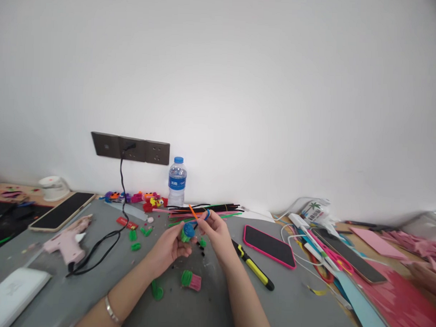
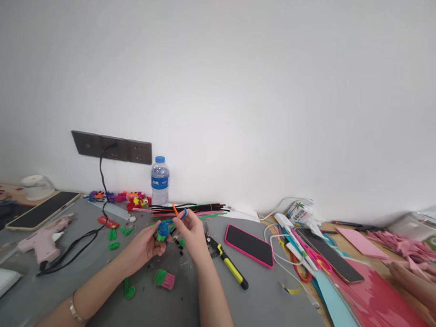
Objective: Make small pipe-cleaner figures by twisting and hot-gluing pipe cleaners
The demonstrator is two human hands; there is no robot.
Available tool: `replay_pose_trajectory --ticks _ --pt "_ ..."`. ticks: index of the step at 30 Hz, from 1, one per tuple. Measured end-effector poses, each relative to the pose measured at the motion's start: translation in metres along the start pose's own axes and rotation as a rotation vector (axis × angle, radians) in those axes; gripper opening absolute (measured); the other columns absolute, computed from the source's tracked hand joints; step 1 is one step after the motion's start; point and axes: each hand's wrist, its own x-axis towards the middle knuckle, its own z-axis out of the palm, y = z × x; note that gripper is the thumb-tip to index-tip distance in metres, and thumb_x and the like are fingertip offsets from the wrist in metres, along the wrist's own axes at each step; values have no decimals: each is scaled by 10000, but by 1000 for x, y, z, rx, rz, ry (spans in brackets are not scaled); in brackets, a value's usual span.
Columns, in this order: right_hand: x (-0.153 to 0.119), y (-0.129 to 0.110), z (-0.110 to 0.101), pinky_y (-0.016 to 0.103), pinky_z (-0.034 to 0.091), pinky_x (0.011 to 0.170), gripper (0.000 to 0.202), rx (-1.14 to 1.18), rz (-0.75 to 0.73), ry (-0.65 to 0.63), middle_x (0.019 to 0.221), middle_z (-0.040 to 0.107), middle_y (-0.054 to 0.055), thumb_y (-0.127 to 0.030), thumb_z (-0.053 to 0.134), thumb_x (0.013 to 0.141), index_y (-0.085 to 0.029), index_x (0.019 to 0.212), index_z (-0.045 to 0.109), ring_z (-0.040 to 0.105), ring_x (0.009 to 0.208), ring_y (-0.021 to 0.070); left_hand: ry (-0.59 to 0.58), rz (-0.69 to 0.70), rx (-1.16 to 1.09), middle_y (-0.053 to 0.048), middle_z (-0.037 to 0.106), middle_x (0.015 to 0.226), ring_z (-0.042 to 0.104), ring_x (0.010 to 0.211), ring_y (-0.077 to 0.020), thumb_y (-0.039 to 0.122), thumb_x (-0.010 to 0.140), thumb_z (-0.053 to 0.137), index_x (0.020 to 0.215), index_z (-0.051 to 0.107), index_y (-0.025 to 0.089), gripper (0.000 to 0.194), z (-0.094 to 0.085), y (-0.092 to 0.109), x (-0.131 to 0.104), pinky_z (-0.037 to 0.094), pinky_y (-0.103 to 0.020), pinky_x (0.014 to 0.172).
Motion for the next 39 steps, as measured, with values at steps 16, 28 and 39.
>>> replay_pose_trajectory --ticks 16,28,39 --pt "5 10 -34 268 422 585 334 -77 135 342 799 678 33 -504 695 704 -213 830 592 591 688 182 81 334 522 44 483 513 401 467 -104 467 759 674 700 656 176 297 -7 2 2 302 -207 470" --pt "7 6 -31 268 413 559 386 -8 103 350 751 673 21 -548 718 662 -209 796 590 584 620 164 19 562 806 -37 611 673 513 629 -183 357 809 627 823 781 224 204 -4 5 -8 377 -253 611" --pt "7 10 -35 271 420 570 365 1 80 351 772 675 29 -522 714 682 -210 825 590 587 628 167 -178 547 1102 -49 651 851 607 830 -222 288 777 674 929 759 282 174 -16 -9 1 442 -295 751"
